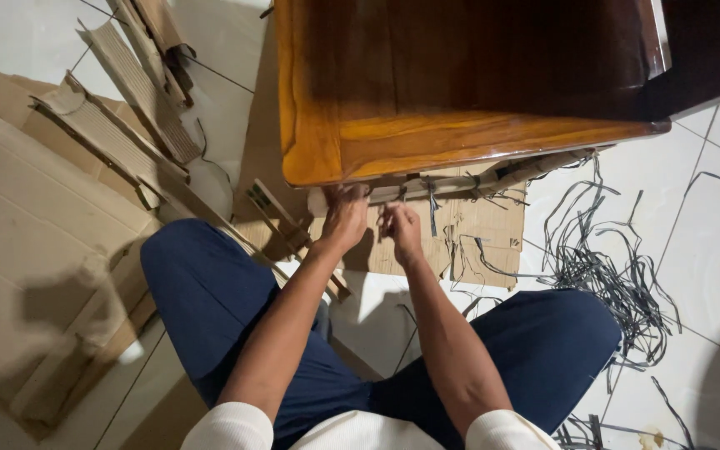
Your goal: Wrapping the legs of a wooden chair with protective cardboard and plastic strips.
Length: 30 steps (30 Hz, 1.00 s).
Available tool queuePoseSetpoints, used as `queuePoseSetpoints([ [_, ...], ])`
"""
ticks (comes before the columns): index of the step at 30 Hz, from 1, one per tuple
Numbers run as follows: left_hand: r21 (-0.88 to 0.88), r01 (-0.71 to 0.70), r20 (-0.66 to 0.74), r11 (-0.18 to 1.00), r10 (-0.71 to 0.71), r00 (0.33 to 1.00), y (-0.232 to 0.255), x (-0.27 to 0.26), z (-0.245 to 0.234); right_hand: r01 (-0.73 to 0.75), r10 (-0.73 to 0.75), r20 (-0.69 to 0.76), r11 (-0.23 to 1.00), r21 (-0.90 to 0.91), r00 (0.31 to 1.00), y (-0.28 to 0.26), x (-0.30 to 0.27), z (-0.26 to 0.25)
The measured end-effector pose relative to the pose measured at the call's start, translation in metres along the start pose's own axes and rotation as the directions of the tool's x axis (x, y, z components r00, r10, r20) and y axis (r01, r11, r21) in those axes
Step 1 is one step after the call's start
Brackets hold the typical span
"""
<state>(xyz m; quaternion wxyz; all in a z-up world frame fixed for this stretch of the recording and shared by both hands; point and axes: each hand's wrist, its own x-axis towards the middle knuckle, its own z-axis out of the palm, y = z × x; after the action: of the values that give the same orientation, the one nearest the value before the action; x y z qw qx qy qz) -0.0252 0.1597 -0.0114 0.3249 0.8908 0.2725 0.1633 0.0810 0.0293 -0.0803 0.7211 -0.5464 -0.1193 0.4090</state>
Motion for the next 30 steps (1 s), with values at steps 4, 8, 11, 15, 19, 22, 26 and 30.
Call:
queuePoseSetpoints([
  [4,0.064,0.013,0.002,0.998,-0.014,1.0,-0.005,-0.002,0.002,-0.143,0.141,-0.047,0.989,-0.047,0.989,0.019,-0.004,0.002],
  [8,0.015,-0.012,0.014,1.0,0.012,1.0,-0.027,-0.003,0.023,-0.306,0.303,-0.1,0.952,-0.01,0.948,0.019,0.002,0.017],
  [11,0.016,-0.108,-0.087,0.994,0.109,0.99,-0.022,-0.003,0.018,-0.385,0.388,-0.053,0.921,0.064,0.92,0.009,0.005,0.033],
  [15,-0.03,-0.076,-0.165,0.997,0.071,0.984,-0.016,-0.002,0.015,-0.394,0.399,-0.004,0.905,0.159,0.917,-0.009,0.003,0.057],
  [19,-0.062,-0.005,-0.1,0.998,-0.002,0.995,-0.025,-0.002,0.026,-0.357,0.363,-0.03,0.925,0.131,0.931,0.052,0.029,0.034],
  [22,-0.052,0.115,-0.026,0.992,-0.116,0.993,-0.029,-0.001,0.03,-0.25,0.251,0.008,0.961,0.121,0.968,0.07,0.033,0.028],
  [26,-0.079,0.145,-0.048,0.986,-0.149,0.988,-0.03,-0.001,0.035,-0.214,0.217,-0.032,0.973,0.083,0.976,0.072,0.028,0.027],
  [30,-0.122,0.204,-0.025,0.971,-0.208,0.978,-0.033,-0.001,0.04,-0.197,0.201,-0.024,0.975,0.104,0.979,0.045,0.013,0.04],
])
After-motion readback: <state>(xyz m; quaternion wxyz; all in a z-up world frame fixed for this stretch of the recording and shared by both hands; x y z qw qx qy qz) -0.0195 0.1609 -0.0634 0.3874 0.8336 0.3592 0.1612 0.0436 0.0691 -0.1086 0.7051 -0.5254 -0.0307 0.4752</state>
